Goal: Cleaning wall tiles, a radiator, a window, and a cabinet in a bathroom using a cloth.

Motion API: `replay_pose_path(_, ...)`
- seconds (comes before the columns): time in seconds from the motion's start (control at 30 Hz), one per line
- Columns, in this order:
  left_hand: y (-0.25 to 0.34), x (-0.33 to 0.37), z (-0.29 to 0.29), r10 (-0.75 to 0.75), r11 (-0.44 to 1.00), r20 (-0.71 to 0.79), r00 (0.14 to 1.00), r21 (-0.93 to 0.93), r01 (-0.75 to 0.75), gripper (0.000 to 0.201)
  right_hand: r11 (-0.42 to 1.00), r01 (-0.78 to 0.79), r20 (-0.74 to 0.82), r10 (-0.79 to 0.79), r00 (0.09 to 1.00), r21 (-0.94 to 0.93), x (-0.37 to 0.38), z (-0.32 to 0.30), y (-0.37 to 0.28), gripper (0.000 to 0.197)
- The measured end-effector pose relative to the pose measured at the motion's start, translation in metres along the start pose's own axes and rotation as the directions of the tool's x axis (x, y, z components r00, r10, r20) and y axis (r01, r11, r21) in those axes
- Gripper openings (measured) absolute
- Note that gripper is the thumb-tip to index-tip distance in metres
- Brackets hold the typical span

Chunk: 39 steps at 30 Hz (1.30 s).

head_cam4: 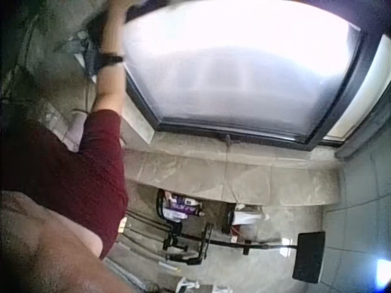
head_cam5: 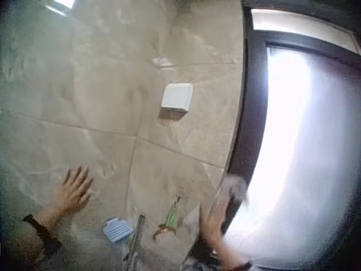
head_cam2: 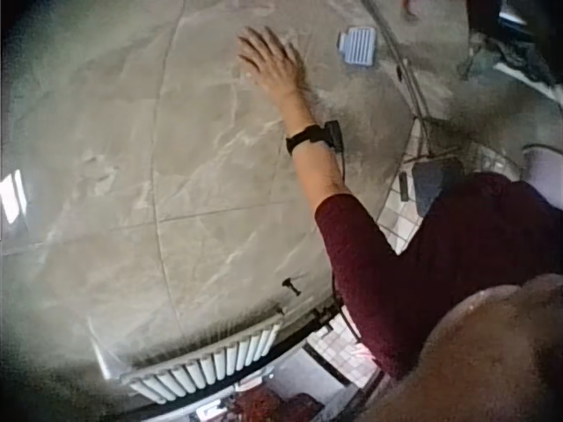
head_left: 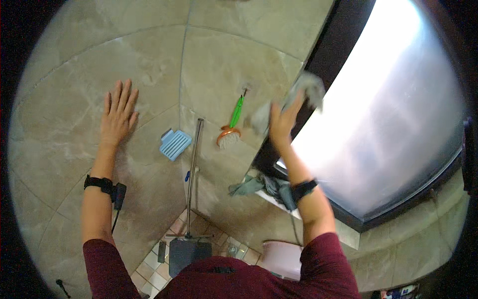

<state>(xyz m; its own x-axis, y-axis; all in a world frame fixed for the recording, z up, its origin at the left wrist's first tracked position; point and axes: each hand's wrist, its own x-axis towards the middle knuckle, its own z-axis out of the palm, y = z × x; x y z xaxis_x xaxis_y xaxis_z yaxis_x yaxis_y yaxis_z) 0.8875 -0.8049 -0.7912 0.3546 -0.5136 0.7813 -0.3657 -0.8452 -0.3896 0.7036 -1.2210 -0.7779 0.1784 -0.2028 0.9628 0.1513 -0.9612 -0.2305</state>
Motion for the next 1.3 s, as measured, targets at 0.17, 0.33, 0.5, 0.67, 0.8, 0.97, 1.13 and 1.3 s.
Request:
replay_pose_path(0.17,0.004,0.0,-0.006,0.003,0.999,0.091,0.996,0.047,-0.008,0.069,0.985,-0.139,0.3,0.163,0.94,-0.098,-0.153,-0.005,0.025,0.082)
replay_pose_path(0.33,-0.003,-0.007,-0.002,0.018,0.996,0.052,0.998,0.082,-0.022,0.07,0.883,0.347,0.303,-0.253,0.919,-0.315,-0.08,-0.028,0.035,0.061)
replay_pose_path(0.5,-0.003,-0.011,-0.001,0.049,0.994,0.02,0.999,0.095,-0.05,0.07,0.528,0.627,0.352,-0.532,0.77,-0.573,0.13,-0.041,-0.055,0.038)
replay_pose_path(0.67,0.0,-0.007,0.001,0.042,0.997,0.006,0.999,0.071,-0.042,0.068,0.523,0.644,0.294,-0.601,0.743,-0.559,0.217,0.001,-0.104,0.042)
replay_pose_path(0.8,-0.001,-0.008,-0.009,0.025,0.999,0.041,0.999,-0.033,-0.023,0.065,0.316,0.714,0.58,-0.424,0.696,-0.625,0.177,0.05,-0.106,0.044)
replay_pose_path(0.97,-0.003,-0.007,0.005,0.067,0.997,0.027,0.997,0.027,-0.068,0.067,0.238,0.936,0.837,-0.43,0.34,-0.258,0.068,0.134,-0.075,0.039)
replay_pose_path(1.13,-0.015,-0.031,0.011,0.068,0.994,0.078,0.995,0.074,-0.074,0.067,0.577,0.816,0.963,-0.199,0.184,-0.037,0.07,0.171,-0.143,0.039)
replay_pose_path(1.3,-0.014,-0.023,0.02,0.064,0.998,0.069,0.996,0.006,-0.064,0.067,0.304,0.787,0.56,-0.57,0.602,-0.537,0.187,0.171,-0.14,0.044)
